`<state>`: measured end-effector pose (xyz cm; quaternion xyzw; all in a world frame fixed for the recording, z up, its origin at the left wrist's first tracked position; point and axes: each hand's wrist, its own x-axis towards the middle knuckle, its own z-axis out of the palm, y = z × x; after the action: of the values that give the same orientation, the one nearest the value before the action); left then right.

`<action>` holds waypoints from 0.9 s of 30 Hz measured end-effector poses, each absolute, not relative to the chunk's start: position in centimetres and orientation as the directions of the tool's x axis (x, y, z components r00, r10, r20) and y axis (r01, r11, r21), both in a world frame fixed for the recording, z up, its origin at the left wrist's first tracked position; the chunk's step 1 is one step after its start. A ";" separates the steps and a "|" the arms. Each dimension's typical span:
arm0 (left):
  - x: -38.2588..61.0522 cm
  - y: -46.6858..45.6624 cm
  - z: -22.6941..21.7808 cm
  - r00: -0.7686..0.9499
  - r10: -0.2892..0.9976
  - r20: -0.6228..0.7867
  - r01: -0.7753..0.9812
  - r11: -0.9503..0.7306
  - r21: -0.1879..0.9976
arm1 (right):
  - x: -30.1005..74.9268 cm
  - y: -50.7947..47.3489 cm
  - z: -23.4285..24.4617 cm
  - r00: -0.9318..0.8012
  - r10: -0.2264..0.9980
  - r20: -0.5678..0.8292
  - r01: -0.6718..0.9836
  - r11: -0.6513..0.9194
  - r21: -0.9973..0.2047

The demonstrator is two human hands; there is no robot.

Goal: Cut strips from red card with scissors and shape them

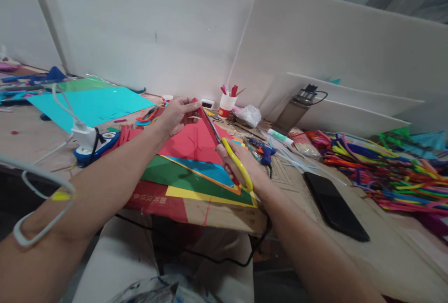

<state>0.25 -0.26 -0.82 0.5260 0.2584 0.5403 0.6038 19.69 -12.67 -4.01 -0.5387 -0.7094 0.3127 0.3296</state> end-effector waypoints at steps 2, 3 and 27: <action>0.2 -0.3 -0.8 0.288 0.922 0.258 -0.376 -0.139 0.916 | 19.7 -12.7 -4.0 -0.204 0.970 0.130 0.544 0.222 -0.809; 0.2 -0.3 -0.8 0.292 0.920 0.260 -0.378 -0.139 0.915 | 19.7 -12.7 -4.1 -0.203 0.971 0.128 0.542 0.220 -0.811; 0.2 -0.3 -0.8 0.311 0.915 0.258 -0.395 -0.122 0.910 | 19.4 -12.9 -4.1 -0.182 0.978 0.102 0.478 0.178 -0.860</action>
<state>0.22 -0.29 -0.81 0.5267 0.2465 0.5325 0.6150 19.40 -12.86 -4.11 -0.5338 -0.6818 0.3549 0.3525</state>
